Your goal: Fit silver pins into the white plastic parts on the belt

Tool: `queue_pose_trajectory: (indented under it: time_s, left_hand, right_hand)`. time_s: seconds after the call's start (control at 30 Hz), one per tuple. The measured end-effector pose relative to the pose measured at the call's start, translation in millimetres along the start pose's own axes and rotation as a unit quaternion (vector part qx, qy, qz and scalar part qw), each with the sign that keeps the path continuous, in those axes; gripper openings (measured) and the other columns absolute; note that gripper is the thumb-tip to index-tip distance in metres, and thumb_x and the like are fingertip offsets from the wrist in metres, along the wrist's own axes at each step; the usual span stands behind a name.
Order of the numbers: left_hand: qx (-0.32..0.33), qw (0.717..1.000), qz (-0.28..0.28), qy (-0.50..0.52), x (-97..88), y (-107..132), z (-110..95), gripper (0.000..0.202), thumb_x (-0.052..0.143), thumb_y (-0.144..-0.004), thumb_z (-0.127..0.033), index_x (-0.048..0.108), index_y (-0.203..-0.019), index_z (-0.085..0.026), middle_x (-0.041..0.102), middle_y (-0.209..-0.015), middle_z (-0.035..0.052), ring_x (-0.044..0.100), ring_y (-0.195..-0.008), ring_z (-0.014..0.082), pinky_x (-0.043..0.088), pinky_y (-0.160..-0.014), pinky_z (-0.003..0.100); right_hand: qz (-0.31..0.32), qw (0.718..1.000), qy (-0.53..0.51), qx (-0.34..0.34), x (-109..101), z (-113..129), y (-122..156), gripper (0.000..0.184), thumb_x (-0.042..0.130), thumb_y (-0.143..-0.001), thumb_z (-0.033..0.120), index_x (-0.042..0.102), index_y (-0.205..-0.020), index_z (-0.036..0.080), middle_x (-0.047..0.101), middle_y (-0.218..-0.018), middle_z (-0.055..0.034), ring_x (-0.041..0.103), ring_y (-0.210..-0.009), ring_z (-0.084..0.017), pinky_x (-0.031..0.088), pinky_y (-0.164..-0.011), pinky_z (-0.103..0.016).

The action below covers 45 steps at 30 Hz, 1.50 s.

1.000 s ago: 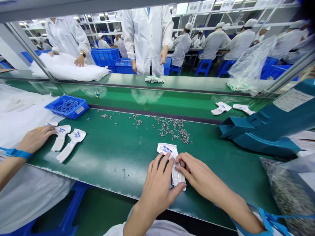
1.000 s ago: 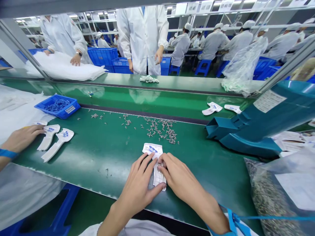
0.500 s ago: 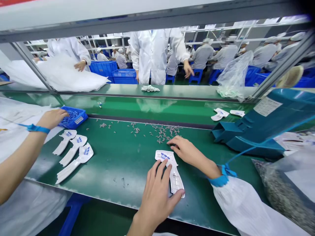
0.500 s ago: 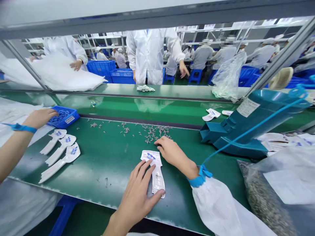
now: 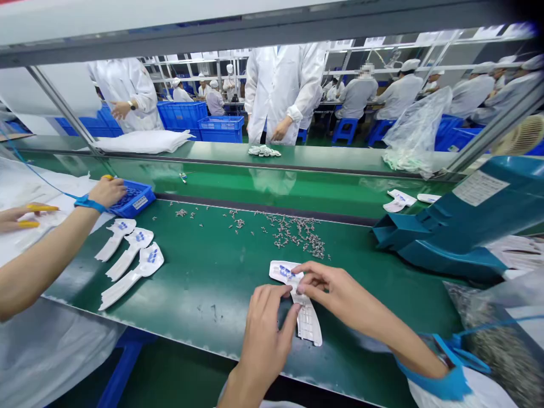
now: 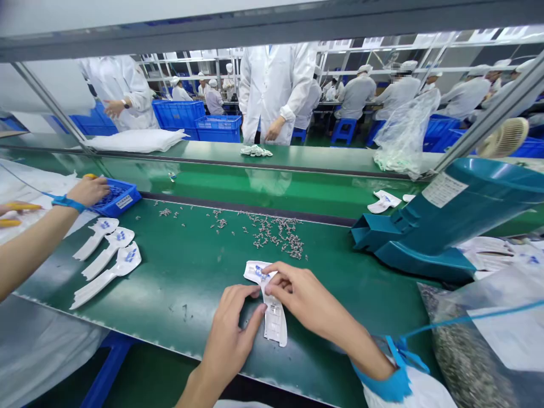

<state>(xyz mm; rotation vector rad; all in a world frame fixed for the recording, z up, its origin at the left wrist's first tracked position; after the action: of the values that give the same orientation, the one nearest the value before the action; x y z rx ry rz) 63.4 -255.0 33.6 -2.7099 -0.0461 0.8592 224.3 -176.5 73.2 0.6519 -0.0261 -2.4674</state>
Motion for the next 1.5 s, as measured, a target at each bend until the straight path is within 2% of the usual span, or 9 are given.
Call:
queue_pose_trajectory:
  time_s: [0.2, 0.4, 0.5, 0.7, 0.83, 1.1, 1.3, 1.4, 1.5]
  left_hand:
    - [0.01, 0.998, -0.046, 0.033, -3.0, -2.3, -2.2, 0.01, 0.053, -0.097, -0.02, 0.063, -0.095, -0.022, 0.067, -0.09, 0.0028, 0.06, -0.087, 0.0195, 0.048, -0.077, 0.033]
    - [-0.002, 0.998, -0.065, 0.026, -2.9, -1.4, 0.2, 0.007, 0.056, -0.094, -0.017, 0.061, -0.09, -0.021, 0.065, -0.086, 0.002, 0.06, -0.084, 0.0185, 0.049, -0.075, 0.032]
    - [0.016, 0.999, -0.031, 0.012, -0.9, 0.4, -0.2, 0.006, 0.057, -0.093, -0.018, 0.06, -0.098, -0.021, 0.066, -0.095, 0.0039, 0.06, -0.094, 0.0202, 0.05, -0.082, 0.035]
    - [0.043, 0.992, 0.082, -0.084, 8.4, 3.0, 1.0, 0.051, 0.071, -0.085, -0.03, 0.048, -0.131, -0.022, 0.052, -0.14, 0.0107, 0.041, -0.135, 0.0323, 0.041, -0.107, 0.054]
    - [0.038, 0.988, 0.107, -0.102, 11.3, 1.4, 2.3, 0.053, 0.071, -0.086, -0.033, 0.047, -0.131, -0.021, 0.055, -0.138, 0.0102, 0.039, -0.137, 0.0326, 0.04, -0.108, 0.054]
    - [0.04, 0.989, 0.099, -0.099, 9.8, -0.4, 1.5, 0.053, 0.073, -0.084, -0.032, 0.049, -0.13, -0.022, 0.057, -0.135, 0.0099, 0.042, -0.135, 0.0328, 0.042, -0.107, 0.054]
    - [0.029, 0.99, 0.105, -0.092, 9.8, -1.8, 0.0, 0.053, 0.076, -0.081, -0.031, 0.051, -0.127, -0.021, 0.059, -0.133, 0.0088, 0.041, -0.135, 0.0324, 0.041, -0.107, 0.053]
    - [0.019, 0.991, 0.105, -0.083, 8.7, -3.7, 1.2, 0.05, 0.074, -0.083, -0.03, 0.051, -0.127, -0.022, 0.059, -0.132, 0.0085, 0.042, -0.134, 0.0319, 0.043, -0.105, 0.053]
    - [0.013, 0.993, 0.097, -0.066, 7.2, -4.7, 3.0, 0.049, 0.072, -0.085, -0.029, 0.05, -0.129, -0.024, 0.059, -0.133, 0.0089, 0.047, -0.13, 0.0307, 0.044, -0.103, 0.052]
  right_hand:
    - [-0.02, 0.999, -0.031, 0.034, 17.1, 3.8, 11.6, 0.022, 0.059, -0.09, 0.042, 0.062, -0.088, 0.021, 0.068, -0.077, -0.0009, 0.063, -0.074, -0.018, 0.046, -0.064, -0.026]
    - [-0.001, 0.999, -0.019, 0.029, 19.7, 2.0, 11.8, 0.026, 0.054, -0.094, 0.041, 0.067, -0.086, 0.02, 0.067, -0.076, -0.0014, 0.059, -0.069, -0.016, 0.041, -0.059, -0.024]
    - [0.01, 0.999, 0.016, 0.033, 12.2, 2.5, 17.2, 0.024, 0.053, -0.094, 0.039, 0.067, -0.087, 0.021, 0.067, -0.077, -0.001, 0.057, -0.068, -0.016, 0.04, -0.058, -0.024]
    - [0.055, 0.988, 0.139, 0.023, -5.2, 2.0, 21.8, 0.019, 0.052, -0.092, 0.031, 0.063, -0.08, 0.022, 0.063, -0.07, 0.0003, 0.054, -0.064, -0.016, 0.036, -0.056, -0.025]
    - [0.075, 0.976, 0.205, 0.005, -6.4, 1.1, 15.7, 0.017, 0.051, -0.09, 0.024, 0.06, -0.076, 0.022, 0.065, -0.074, -0.0017, 0.057, -0.068, -0.017, 0.036, -0.058, -0.026]
    - [0.074, 0.963, 0.259, 0.021, -5.5, -0.4, 12.0, 0.016, 0.052, -0.089, 0.021, 0.057, -0.074, 0.022, 0.068, -0.077, -0.0025, 0.058, -0.071, -0.019, 0.035, -0.059, -0.028]
    - [0.059, 0.986, 0.136, 0.07, -1.8, -12.1, 13.0, 0.002, 0.054, -0.089, 0.023, 0.053, -0.091, 0.023, 0.069, -0.076, -0.0005, 0.063, -0.071, -0.018, 0.044, -0.062, -0.027]
    - [0.041, 0.991, 0.005, 0.127, 2.1, -17.0, 15.6, 0.014, 0.059, -0.087, 0.029, 0.05, -0.097, 0.022, 0.067, -0.074, 0.0007, 0.066, -0.07, -0.017, 0.051, -0.064, -0.028]
    - [-0.002, 0.968, -0.166, 0.188, 10.0, -21.8, 18.1, 0.032, 0.066, -0.083, 0.037, 0.05, -0.106, 0.021, 0.066, -0.08, 0.0004, 0.07, -0.078, -0.018, 0.057, -0.074, -0.032]
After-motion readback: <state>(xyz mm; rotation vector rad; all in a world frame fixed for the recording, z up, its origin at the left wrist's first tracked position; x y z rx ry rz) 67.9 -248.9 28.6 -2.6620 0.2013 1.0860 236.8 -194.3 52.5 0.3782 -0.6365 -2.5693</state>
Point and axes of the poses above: each hand's wrist, its own y-axis away from the middle knuckle, its own x-axis out of the palm, z = x × y, the point moved 2 cm from there along -y, towards the middle knuckle
